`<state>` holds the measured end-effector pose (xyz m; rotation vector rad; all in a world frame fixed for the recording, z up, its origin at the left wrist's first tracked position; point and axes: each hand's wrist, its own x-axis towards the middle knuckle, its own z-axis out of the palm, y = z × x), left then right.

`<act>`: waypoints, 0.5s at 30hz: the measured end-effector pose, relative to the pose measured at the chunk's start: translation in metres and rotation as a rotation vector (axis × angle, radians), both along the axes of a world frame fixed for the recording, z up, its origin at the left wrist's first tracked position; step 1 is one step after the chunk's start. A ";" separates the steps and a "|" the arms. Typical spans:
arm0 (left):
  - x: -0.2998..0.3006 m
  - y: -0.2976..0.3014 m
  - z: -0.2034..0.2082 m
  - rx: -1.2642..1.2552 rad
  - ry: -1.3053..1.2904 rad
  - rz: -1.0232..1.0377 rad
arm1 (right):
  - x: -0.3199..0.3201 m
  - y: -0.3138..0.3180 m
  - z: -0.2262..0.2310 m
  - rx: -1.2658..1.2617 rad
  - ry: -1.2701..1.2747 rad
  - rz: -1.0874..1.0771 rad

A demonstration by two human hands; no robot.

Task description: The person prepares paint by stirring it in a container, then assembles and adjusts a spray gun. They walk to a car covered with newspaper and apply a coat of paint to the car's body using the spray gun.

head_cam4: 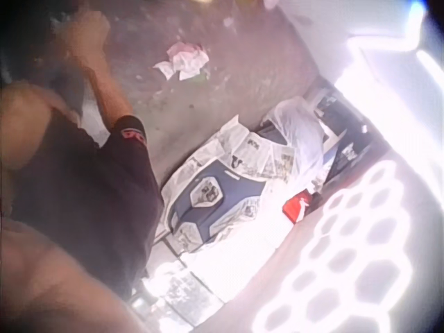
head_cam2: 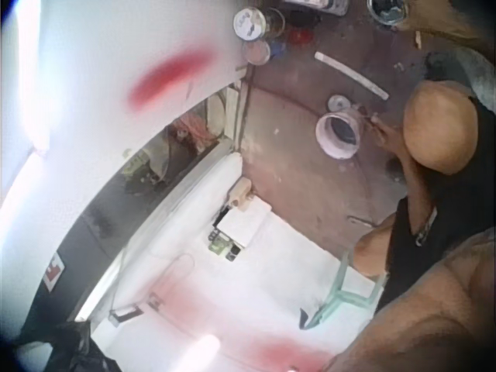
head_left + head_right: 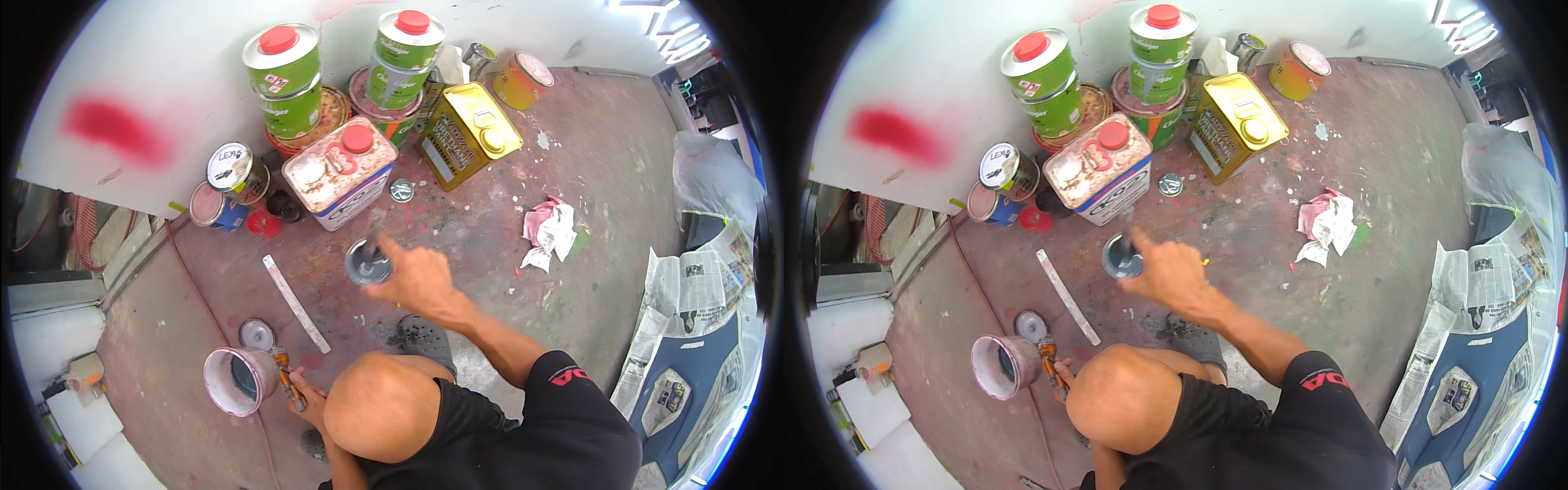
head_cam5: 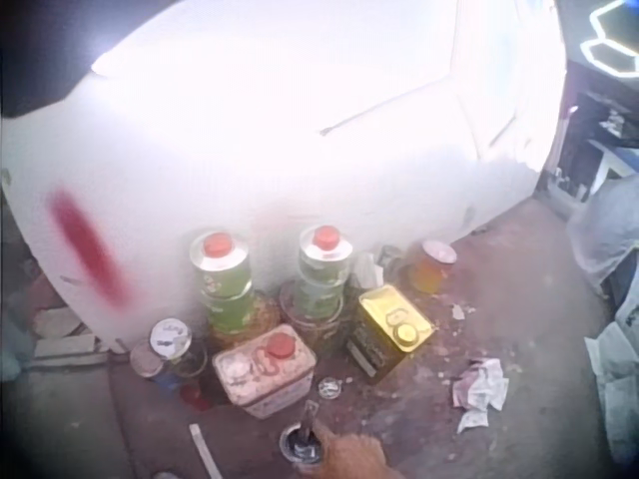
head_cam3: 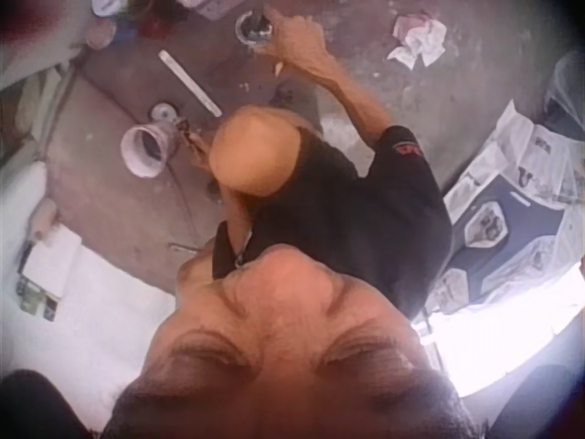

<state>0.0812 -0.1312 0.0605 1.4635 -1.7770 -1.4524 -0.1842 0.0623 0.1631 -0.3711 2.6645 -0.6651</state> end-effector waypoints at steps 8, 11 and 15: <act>-0.002 0.020 -0.019 0.044 -0.065 -0.068 | -0.113 0.074 -0.059 -0.007 0.165 -0.363; -0.004 0.029 -0.011 0.015 -0.096 -0.121 | -0.147 0.078 -0.094 -0.055 0.198 -0.426; 0.000 0.036 -0.009 -0.021 -0.068 -0.119 | -0.174 0.066 -0.123 -0.108 0.208 -0.476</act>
